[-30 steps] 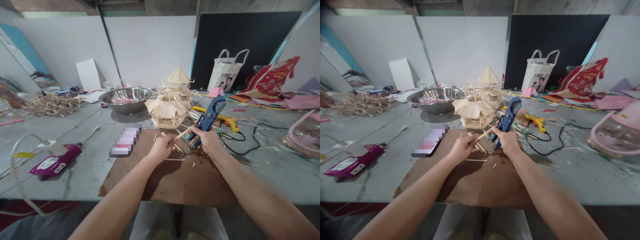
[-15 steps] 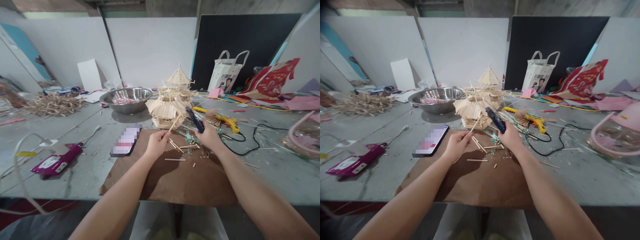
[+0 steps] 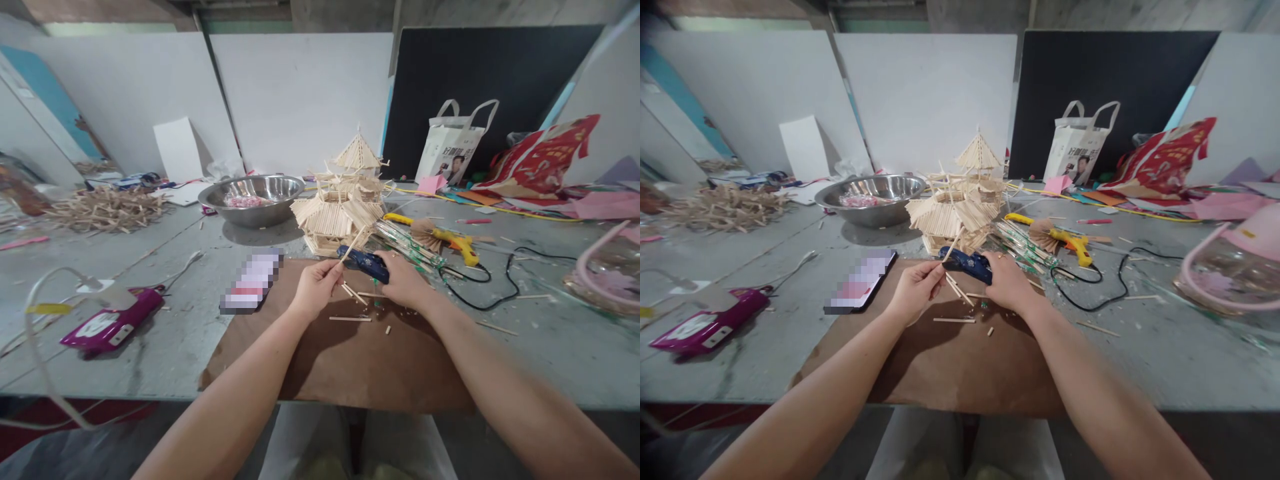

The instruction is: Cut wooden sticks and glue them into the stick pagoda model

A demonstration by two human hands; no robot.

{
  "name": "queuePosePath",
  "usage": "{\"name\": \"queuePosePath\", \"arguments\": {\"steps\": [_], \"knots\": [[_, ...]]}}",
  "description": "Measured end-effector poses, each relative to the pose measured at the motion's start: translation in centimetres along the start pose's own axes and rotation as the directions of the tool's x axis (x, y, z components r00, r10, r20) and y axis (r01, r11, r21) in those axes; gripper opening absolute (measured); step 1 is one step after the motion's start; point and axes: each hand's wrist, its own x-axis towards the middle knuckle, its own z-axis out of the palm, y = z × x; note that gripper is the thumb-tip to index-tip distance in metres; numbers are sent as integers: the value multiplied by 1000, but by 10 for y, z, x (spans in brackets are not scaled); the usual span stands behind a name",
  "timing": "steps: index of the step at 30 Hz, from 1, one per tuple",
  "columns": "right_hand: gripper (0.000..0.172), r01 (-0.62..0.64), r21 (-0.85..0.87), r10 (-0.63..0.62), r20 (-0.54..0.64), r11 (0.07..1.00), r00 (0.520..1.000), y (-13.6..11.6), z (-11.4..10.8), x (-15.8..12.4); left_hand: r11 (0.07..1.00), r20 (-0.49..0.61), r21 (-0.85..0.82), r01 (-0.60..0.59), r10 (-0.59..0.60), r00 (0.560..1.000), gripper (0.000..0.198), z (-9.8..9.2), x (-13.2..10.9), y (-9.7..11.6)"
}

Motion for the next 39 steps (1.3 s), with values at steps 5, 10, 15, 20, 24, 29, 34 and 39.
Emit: {"name": "queuePosePath", "arguments": {"steps": [5,10,15,20,24,29,34,39], "knots": [[58,51,-75,-48,39,996,998,-6,-1,-1,997,65,70,44,-48,997,30,2,-2,1],[53,62,-143,-56,49,988,997,-6,0,-1,990,55,62,129,-132,990,29,4,-3,1],[52,54,-153,-46,53,987,998,-9,-2,-1,989,79,33,145,-147,986,31,4,-3,1],[50,51,-136,-41,76,989,996,-11,-6,-2,990,85,51,128,-132,988,33,3,-2,-1],[44,34,-122,-18,123,992,992,-12,-10,-2,990,95,80,114,-121,988,34,2,-1,-4],[40,10,-115,7,144,993,990,-13,-13,-3,991,117,82,101,-110,987,35,0,0,-7],[34,-11,-141,35,169,990,985,-15,-11,-3,992,120,56,111,-117,986,34,1,-1,-5],[29,-26,-173,59,186,985,981,-18,-11,-3,989,113,21,144,-145,983,28,3,-3,3]]}}
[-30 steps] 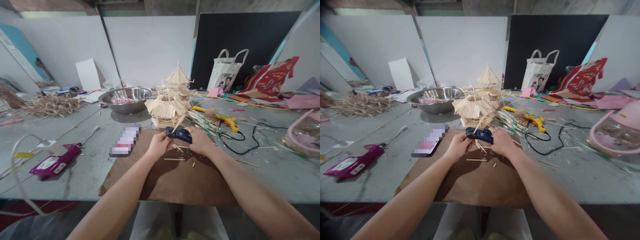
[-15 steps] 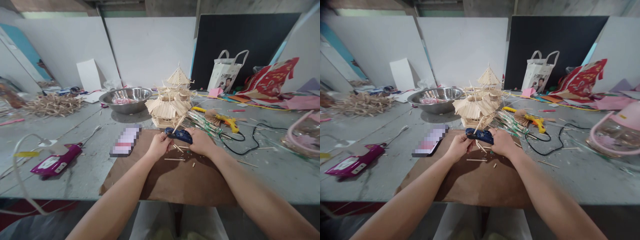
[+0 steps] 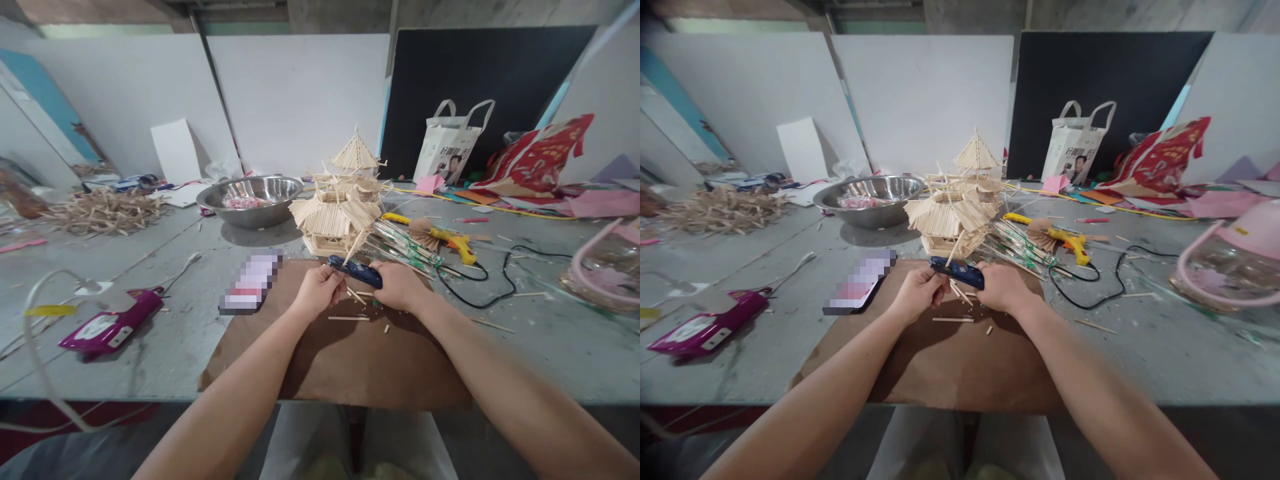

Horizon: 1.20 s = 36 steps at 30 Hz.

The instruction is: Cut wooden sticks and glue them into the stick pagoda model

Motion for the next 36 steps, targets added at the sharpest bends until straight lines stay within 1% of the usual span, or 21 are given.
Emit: {"name": "queuePosePath", "arguments": {"steps": [5,11,15,21,30,33,36], "knots": [[30,-31,-6,31,12,999,999,-2,1,0,999,-23,11,35,-35,999,25,1,-1,5],[27,-72,-55,75,37,996,997,-5,-1,0,998,-33,29,49,-48,998,25,1,2,-1],[27,-80,-69,83,47,994,995,-5,-1,-1,991,-44,136,5,0,999,27,-1,5,-4],[26,-80,-44,82,52,996,995,-3,2,0,949,-30,302,-90,104,994,33,-6,8,-8],[28,-110,-37,113,78,993,991,-3,3,1,914,-64,397,-87,122,990,38,-7,8,-7],[29,-104,-64,111,101,992,989,-2,4,1,870,-43,485,-89,125,991,38,-10,8,-5],[30,-107,-102,120,138,989,983,2,6,0,771,14,629,-100,117,993,35,-11,7,-3]]}}
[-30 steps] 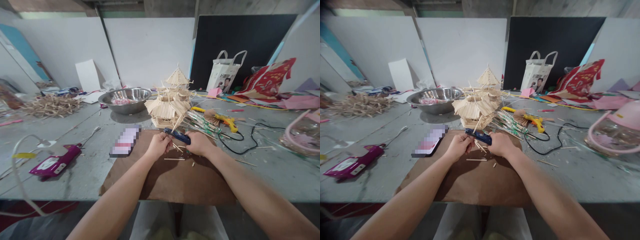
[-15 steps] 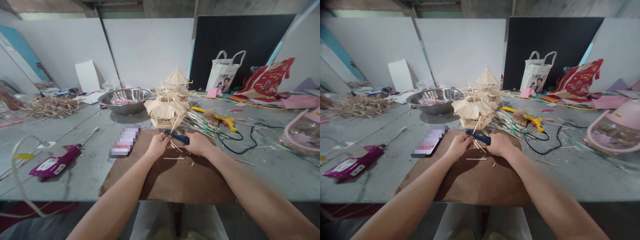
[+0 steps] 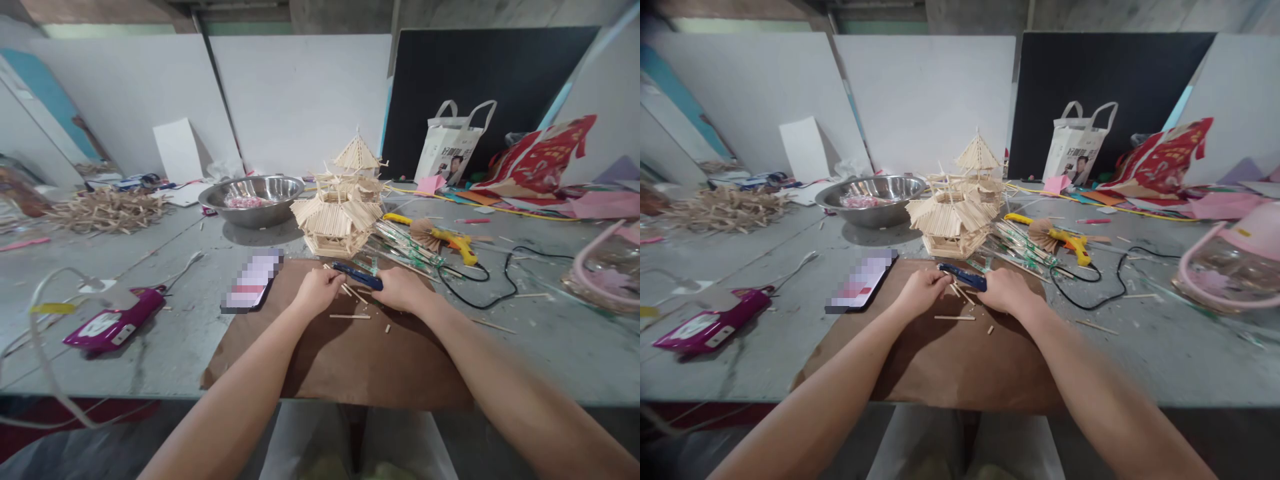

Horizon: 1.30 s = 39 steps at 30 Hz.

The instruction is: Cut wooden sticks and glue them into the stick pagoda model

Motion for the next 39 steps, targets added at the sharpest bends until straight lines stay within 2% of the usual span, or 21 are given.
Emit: {"name": "queuePosePath", "arguments": {"steps": [4,9,14,17,19,22,25,27,30,35,39], "knots": [[31,16,-6,-17,-53,1000,998,8,-1,1,983,1,182,-12,12,1000,28,2,1,-2],[51,13,43,-8,-117,999,993,16,-3,2,958,-88,281,56,-32,996,30,-2,2,-8],[63,63,-35,-65,-42,997,997,12,2,1,922,-142,345,176,-134,981,31,-7,3,-11],[69,51,-27,-51,-12,998,999,6,2,0,893,-139,381,240,-201,970,28,-8,4,-12],[65,33,13,-32,-13,999,999,5,0,0,883,-135,387,264,-229,964,28,-8,3,-12],[47,-10,60,16,-103,998,995,12,-6,2,879,-137,380,289,-256,957,29,-7,2,-13],[29,-139,79,150,-166,987,975,32,-10,5,877,-139,370,306,-274,952,31,-7,0,-16],[23,-244,71,252,-123,967,960,46,-9,8,875,-147,362,322,-287,946,32,-8,-2,-18],[19,-330,55,332,-44,942,942,62,-4,11,874,-149,349,339,-305,941,33,-8,-3,-19],[17,-360,48,358,50,932,932,66,3,12,877,-166,365,312,-269,949,33,-7,-5,-15],[21,-369,50,364,85,928,928,66,1,10,842,-149,463,276,-233,961,34,-11,-10,-7]]}}
